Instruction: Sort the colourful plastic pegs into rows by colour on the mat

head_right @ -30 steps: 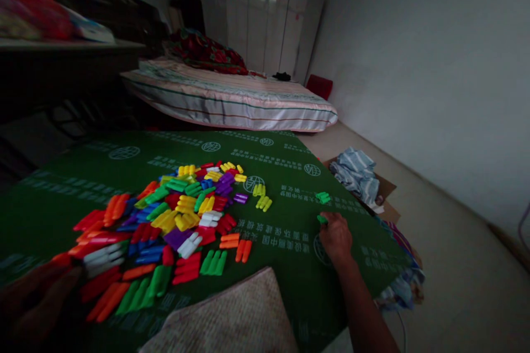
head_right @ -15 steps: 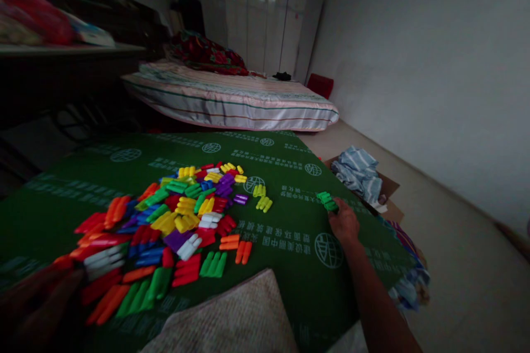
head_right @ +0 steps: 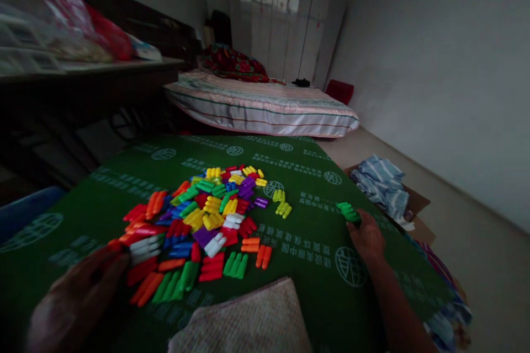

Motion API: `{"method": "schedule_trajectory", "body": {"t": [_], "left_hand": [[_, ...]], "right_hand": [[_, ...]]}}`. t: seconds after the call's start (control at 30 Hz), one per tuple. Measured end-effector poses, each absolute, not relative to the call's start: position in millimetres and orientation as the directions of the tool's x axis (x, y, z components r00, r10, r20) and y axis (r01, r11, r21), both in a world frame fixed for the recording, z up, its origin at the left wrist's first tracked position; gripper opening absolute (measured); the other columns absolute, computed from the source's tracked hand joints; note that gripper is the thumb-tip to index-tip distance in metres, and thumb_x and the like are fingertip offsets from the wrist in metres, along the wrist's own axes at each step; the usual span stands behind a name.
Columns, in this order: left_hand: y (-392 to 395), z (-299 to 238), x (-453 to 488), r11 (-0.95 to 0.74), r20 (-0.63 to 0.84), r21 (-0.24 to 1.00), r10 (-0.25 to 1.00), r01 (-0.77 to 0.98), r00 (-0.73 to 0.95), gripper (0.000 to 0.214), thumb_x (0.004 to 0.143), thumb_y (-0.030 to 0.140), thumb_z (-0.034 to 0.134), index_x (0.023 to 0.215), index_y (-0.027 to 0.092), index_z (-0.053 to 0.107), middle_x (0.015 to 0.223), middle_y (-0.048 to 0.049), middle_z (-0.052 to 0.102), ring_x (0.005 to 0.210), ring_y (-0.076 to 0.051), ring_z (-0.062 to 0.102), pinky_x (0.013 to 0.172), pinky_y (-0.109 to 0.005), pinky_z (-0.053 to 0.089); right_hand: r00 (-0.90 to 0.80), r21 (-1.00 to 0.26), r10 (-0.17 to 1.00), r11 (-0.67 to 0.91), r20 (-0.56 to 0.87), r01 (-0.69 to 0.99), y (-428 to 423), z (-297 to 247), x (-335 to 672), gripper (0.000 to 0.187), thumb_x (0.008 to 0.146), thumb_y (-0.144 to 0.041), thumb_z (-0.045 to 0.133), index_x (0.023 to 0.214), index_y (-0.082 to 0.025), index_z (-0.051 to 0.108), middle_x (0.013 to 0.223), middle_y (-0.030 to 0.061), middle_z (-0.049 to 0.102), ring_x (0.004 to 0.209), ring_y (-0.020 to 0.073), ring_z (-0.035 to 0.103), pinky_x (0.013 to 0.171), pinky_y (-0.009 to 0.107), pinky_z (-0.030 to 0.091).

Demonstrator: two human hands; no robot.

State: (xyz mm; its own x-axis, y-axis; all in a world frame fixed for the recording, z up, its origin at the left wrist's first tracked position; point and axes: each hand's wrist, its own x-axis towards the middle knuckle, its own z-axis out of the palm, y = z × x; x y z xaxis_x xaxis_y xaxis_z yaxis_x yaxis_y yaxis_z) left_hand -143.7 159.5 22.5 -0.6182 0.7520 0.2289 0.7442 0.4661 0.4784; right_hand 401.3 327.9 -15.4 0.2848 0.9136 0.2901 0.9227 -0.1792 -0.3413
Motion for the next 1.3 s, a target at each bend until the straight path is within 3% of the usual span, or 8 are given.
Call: {"method": "schedule_trajectory", "body": {"t": [0.13, 0.27, 0.4, 0.5, 0.73, 0.87, 1.13, 1.3], "left_hand": [[158.6, 48.5, -120.3, 0.541, 0.104, 0.5, 0.737, 0.676, -0.668, 0.058, 0.076, 0.053, 0.039, 0.108, 0.013, 0.066, 0.128, -0.0174, 0.06, 0.11, -0.035, 0.06, 0.085, -0.046, 0.053], [154.0, 43.1, -119.7, 0.502, 0.149, 0.555, 0.724, 0.663, -0.673, 0.054, 0.076, 0.052, 0.041, 0.103, 0.015, 0.068, 0.129, -0.0158, 0.06, 0.117, -0.035, 0.056, 0.097, -0.05, 0.048], [150.7, 37.6, -120.6, 0.507, 0.13, 0.582, 0.713, 0.635, -0.689, 0.057, 0.073, 0.053, 0.04, 0.102, 0.014, 0.068, 0.13, -0.0151, 0.059, 0.121, -0.033, 0.053, 0.103, -0.047, 0.044], [149.9, 36.6, -119.0, 0.512, 0.121, 0.58, 0.715, 0.634, -0.688, 0.062, 0.072, 0.055, 0.038, 0.105, 0.011, 0.067, 0.132, -0.0157, 0.057, 0.12, -0.032, 0.053, 0.104, -0.046, 0.043], [147.3, 25.8, -121.6, 0.468, 0.167, 0.598, 0.722, 0.651, -0.672, 0.063, 0.074, 0.058, 0.037, 0.106, 0.012, 0.067, 0.132, -0.0151, 0.057, 0.121, -0.03, 0.052, 0.104, -0.045, 0.043], [147.9, 26.0, -122.0, 0.458, 0.181, 0.59, 0.728, 0.665, -0.661, 0.062, 0.075, 0.057, 0.036, 0.105, 0.013, 0.067, 0.131, -0.0155, 0.058, 0.119, -0.03, 0.053, 0.104, -0.045, 0.043], [150.7, 36.0, -120.4, 0.488, 0.153, 0.535, 0.747, 0.69, -0.647, 0.053, 0.077, 0.052, 0.037, 0.103, 0.016, 0.067, 0.13, -0.0129, 0.06, 0.119, -0.03, 0.054, 0.101, -0.042, 0.046], [153.5, 36.8, -124.7, 0.471, 0.202, 0.499, 0.753, 0.727, -0.627, 0.047, 0.08, 0.051, 0.041, 0.102, 0.019, 0.067, 0.128, -0.0107, 0.061, 0.113, -0.031, 0.058, 0.09, -0.043, 0.051]], "right_hand": [[0.164, -0.306, 0.909, -0.043, 0.383, 0.951, 324.9, -3.5, 358.1, 0.049, 0.084, -0.043, 0.043, 0.119, -0.014, 0.061, 0.115, 0.0168, 0.064, 0.099, 0.0304, 0.062, 0.077, 0.041, 0.051], [-0.171, -0.441, 0.888, 0.369, 0.426, 0.818, 330.5, 18.4, 264.6, 0.034, 0.085, -0.036, 0.046, 0.107, -0.02, 0.067, 0.108, 0.0098, 0.07, 0.094, 0.0226, 0.066, 0.083, 0.035, 0.051], [-0.514, -0.401, 0.782, 0.622, 0.352, 0.672, 343.3, 49.1, 161.7, 0.029, 0.088, -0.021, 0.044, 0.103, -0.023, 0.069, 0.1, 0.0051, 0.072, 0.091, 0.0181, 0.066, 0.08, 0.028, 0.048], [-0.627, -0.32, 0.731, 0.682, 0.268, 0.658, 356.1, 63.6, 108.1, 0.027, 0.086, -0.014, 0.047, 0.095, -0.022, 0.072, 0.094, 0.0057, 0.072, 0.088, 0.0182, 0.065, 0.076, 0.027, 0.046], [-0.665, -0.286, 0.724, 0.686, 0.182, 0.669, 380.5, 53.9, 78.3, 0.03, 0.069, 0.002, 0.054, 0.076, -0.02, 0.073, 0.08, 0.0055, 0.07, 0.075, 0.0182, 0.062, 0.068, 0.027, 0.042], [-0.611, -0.399, 0.745, 0.662, 0.266, 0.634, 378.4, 48.2, 90.2, 0.024, 0.069, -0.002, 0.055, 0.061, -0.021, 0.067, 0.07, 0.0037, 0.067, 0.07, 0.0174, 0.06, 0.065, 0.027, 0.041], [-0.354, -0.488, 0.817, 0.561, 0.455, 0.669, 322.5, 36.9, 209.7, 0.025, 0.087, -0.032, 0.046, 0.087, -0.022, 0.069, 0.088, 0.0065, 0.069, 0.08, 0.0183, 0.063, 0.072, 0.028, 0.048], [-0.248, -0.339, 0.867, 0.411, 0.432, 0.846, 275.5, 7.8, 288.3, 0.022, 0.086, -0.033, 0.05, 0.086, -0.022, 0.069, 0.09, 0.0087, 0.068, 0.086, 0.023, 0.064, 0.077, 0.034, 0.05]]}}
